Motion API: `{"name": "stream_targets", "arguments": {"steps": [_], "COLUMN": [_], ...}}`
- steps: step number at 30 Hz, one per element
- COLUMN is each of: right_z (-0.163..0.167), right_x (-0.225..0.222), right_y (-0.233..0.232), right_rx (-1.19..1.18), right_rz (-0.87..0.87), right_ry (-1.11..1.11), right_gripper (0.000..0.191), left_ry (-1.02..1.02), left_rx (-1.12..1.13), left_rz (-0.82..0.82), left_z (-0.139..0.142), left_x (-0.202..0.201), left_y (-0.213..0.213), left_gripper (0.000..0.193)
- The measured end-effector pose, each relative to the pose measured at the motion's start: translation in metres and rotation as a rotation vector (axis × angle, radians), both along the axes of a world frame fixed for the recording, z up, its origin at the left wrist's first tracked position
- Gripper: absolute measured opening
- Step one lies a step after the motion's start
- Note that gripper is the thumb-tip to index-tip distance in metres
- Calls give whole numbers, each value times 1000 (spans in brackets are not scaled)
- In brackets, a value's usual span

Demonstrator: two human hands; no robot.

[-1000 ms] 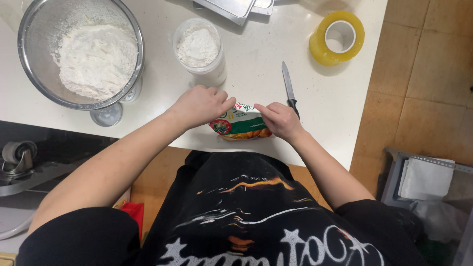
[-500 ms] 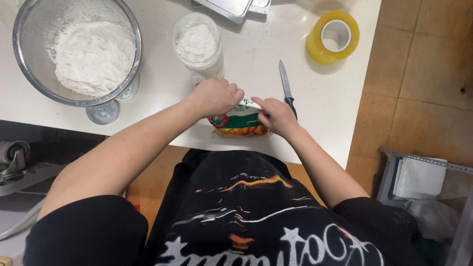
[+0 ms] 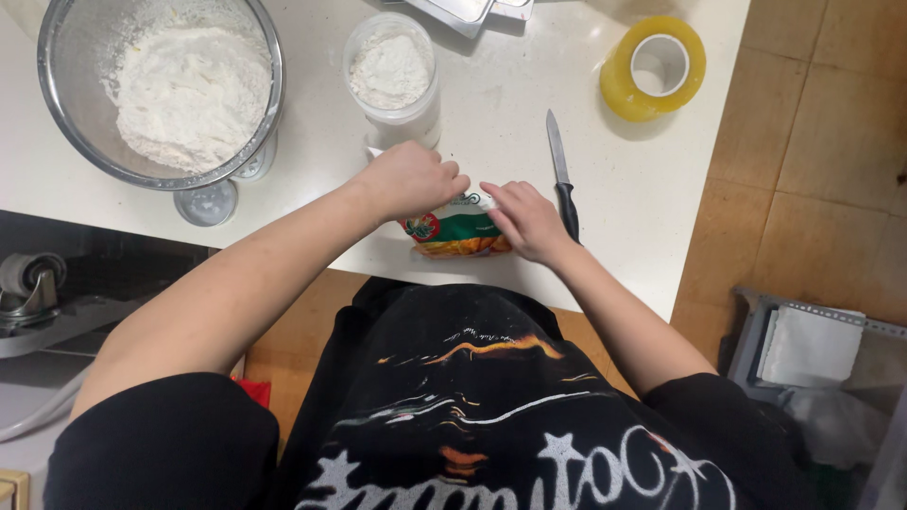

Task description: The person rinses a plastic container at the sink, then pours flour from a paper bag into the container, seals the bag with tape, closes the container lid, and washes their hands at the sink.

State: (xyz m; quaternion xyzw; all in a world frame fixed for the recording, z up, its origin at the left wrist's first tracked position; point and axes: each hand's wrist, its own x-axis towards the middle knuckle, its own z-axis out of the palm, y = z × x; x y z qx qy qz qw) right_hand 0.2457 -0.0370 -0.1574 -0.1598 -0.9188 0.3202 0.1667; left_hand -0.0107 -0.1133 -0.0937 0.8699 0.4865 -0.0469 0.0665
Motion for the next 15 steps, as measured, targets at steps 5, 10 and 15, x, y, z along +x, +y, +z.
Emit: {"name": "stream_targets", "arguments": {"steps": [5, 10, 15], "right_z": [-16, -30, -30], "right_x": [-1, -2, 2], "right_y": [9, 4, -2], "right_rx": [-48, 160, 212], "right_rz": [43, 21, 46], "right_ry": [1, 3, 80], "right_gripper": [39, 47, 48], "left_ry": [39, -112, -41], "left_rx": [81, -270, -30], "left_rz": [23, 363, 178], "left_z": [9, -2, -34], "left_x": [8, 10, 8], "left_y": [-1, -7, -13], "left_gripper": [14, 42, 20]}}
